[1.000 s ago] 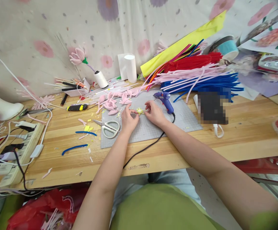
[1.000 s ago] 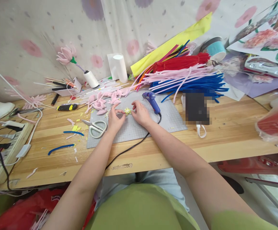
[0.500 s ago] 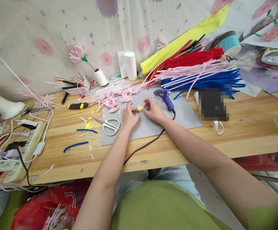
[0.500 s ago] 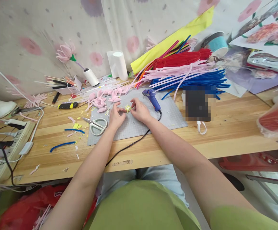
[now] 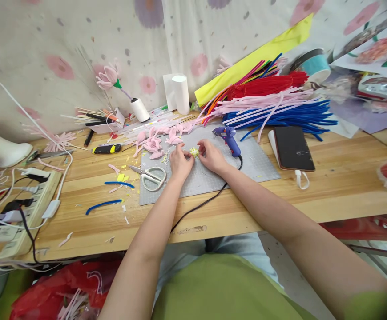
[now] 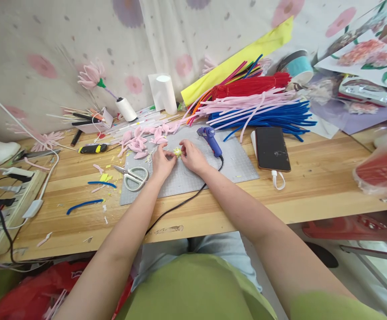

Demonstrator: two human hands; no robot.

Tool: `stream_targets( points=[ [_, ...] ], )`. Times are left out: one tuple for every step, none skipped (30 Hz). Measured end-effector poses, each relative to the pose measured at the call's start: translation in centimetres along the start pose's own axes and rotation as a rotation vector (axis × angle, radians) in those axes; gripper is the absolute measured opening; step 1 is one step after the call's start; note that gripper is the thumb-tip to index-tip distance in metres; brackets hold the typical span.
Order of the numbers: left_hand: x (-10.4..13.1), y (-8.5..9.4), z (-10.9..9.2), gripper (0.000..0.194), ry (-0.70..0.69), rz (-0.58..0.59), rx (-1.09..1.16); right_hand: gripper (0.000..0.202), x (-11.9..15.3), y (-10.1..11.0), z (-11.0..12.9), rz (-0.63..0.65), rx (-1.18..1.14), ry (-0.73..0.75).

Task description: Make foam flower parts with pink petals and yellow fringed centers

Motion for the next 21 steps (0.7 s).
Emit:
stream_targets(
  points=[
    [-0.04,-0.01,-0.04,0.05,0.003,-0.001,-0.006,0.036,0.0,-0.02,-0.04,-0.007,-0.002,0.002],
    [-0.06,0.0,-0.05,0.05,0.007,-0.003,-0.01,0.037,0.01,-0.03,-0.09,-0.014,-0.004,0.004],
    [-0.07,0.04,-0.05,0.049,0.013,-0.009,-0.012,0.037,0.03,-0.02,-0.14,-0.021,-0.005,0.002],
    [-0.07,0.1,-0.06,0.049,0.018,-0.017,-0.016,0.038,0.05,0.0,-0.18,-0.029,-0.004,-0.002],
    [-0.05,0.19,-0.06,0.048,0.025,-0.029,-0.02,0.038,0.07,0.03,-0.2,-0.037,0.0,-0.005],
    [-0.01,0.29,-0.07,0.048,0.032,-0.044,-0.025,0.038,0.1,0.06,-0.19,-0.042,0.007,-0.006],
    [0.03,0.4,-0.08,0.047,0.038,-0.059,-0.029,0.038,0.13,0.1,-0.15,-0.046,0.015,-0.004],
    [0.08,0.49,-0.1,0.047,0.042,-0.071,-0.031,0.037,0.16,0.14,-0.08,-0.046,0.022,0.0],
    [0.12,0.55,-0.12,0.047,0.044,-0.079,-0.031,0.037,0.18,0.17,0.0,-0.043,0.027,0.004],
    [0.16,0.58,-0.15,0.047,0.04,-0.08,-0.03,0.036,0.2,0.19,0.09,-0.036,0.03,0.006],
    [0.18,0.56,-0.19,0.046,0.033,-0.077,-0.028,0.036,0.21,0.19,0.17,-0.026,0.03,0.004],
    [0.2,0.52,-0.23,0.046,0.023,-0.07,-0.027,0.036,0.21,0.19,0.23,-0.016,0.03,-0.002],
    [0.2,0.46,-0.27,0.046,0.013,-0.061,-0.03,0.036,0.2,0.18,0.27,-0.008,0.03,-0.01],
    [0.2,0.39,-0.32,0.046,0.006,-0.054,-0.036,0.036,0.19,0.17,0.31,0.0,0.031,-0.019],
    [0.19,0.32,-0.36,0.046,0.002,-0.049,-0.045,0.036,0.17,0.16,0.33,0.007,0.033,-0.027],
    [0.18,0.26,-0.4,0.046,0.002,-0.045,-0.055,0.036,0.14,0.14,0.35,0.012,0.034,-0.032],
    [0.16,0.2,-0.43,0.047,0.005,-0.043,-0.065,0.036,0.12,0.13,0.36,0.017,0.035,-0.037],
    [0.14,0.15,-0.45,0.047,0.009,-0.042,-0.074,0.036,0.1,0.12,0.37,0.019,0.036,-0.04],
    [0.12,0.11,-0.47,0.047,0.013,-0.042,-0.081,0.037,0.08,0.12,0.38,0.021,0.036,-0.042],
    [0.1,0.09,-0.48,0.047,0.018,-0.043,-0.085,0.038,0.07,0.13,0.38,0.02,0.033,-0.044],
    [0.09,0.08,-0.49,0.047,0.021,-0.043,-0.087,0.038,0.06,0.15,0.38,0.019,0.028,-0.045]
  ],
)
Point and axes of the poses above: each hand's wrist, its own x-axis away from the middle knuckle, its own y-axis out of the back of the hand, z = x × y, the point moved 3 cm from there along -x, towards the middle knuckle, and after that the axes turned 12 degrees about z, right-handed, at the moved point
